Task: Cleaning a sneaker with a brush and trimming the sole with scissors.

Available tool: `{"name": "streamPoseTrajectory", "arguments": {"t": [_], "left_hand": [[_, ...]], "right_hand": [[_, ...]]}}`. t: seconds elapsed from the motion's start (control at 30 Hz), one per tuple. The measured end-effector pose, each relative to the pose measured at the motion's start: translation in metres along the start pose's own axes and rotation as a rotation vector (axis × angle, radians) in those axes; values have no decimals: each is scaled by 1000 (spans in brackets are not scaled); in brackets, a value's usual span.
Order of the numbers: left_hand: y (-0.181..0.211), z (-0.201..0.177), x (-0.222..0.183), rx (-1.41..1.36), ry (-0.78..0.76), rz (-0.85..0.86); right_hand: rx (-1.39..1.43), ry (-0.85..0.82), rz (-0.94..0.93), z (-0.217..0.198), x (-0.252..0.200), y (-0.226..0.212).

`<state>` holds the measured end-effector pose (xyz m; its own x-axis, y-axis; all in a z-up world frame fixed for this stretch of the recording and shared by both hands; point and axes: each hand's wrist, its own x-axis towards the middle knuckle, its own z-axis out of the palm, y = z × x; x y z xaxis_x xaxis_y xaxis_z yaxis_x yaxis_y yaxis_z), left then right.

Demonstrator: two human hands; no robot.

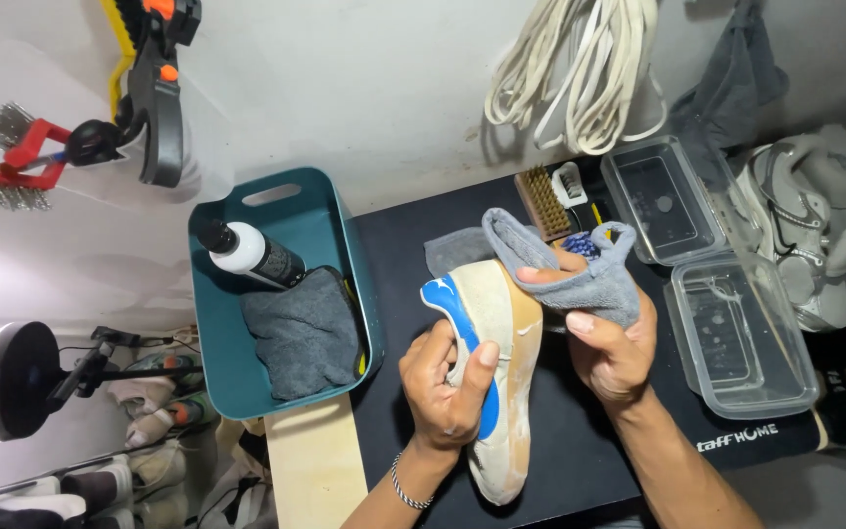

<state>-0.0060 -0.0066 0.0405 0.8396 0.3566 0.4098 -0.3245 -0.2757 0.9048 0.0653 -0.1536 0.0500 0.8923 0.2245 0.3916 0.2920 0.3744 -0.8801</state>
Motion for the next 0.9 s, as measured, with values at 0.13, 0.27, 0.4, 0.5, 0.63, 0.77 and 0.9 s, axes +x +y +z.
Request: {"name": "streamPoseTrajectory", "arguments": {"t": [0.13, 0.27, 0.4, 0.5, 0.63, 0.77, 0.9], "left_hand": [[0, 0, 2, -4, -8, 20], [1, -1, 16, -122, -58, -184], [-14, 2, 26, -219, -86, -317], [-15, 4, 32, -252, -53, -384], [-68, 9, 19, -241, -29, -344], [-76, 8, 12, -254, -18, -408], [-69, 8, 17, -175, -2, -383]], "right_hand": [[30, -22, -16, -3, 1, -1], [-439, -181, -77, -1, 9, -9], [-617, -343, -16, 4, 18, -11], [-674, -368, -39, 6, 18, -3], [-679, -342, -33, 13, 21, -2], [-759, -412, -33, 25, 18, -8], [-804, -447, -45, 17, 4, 1]]}}
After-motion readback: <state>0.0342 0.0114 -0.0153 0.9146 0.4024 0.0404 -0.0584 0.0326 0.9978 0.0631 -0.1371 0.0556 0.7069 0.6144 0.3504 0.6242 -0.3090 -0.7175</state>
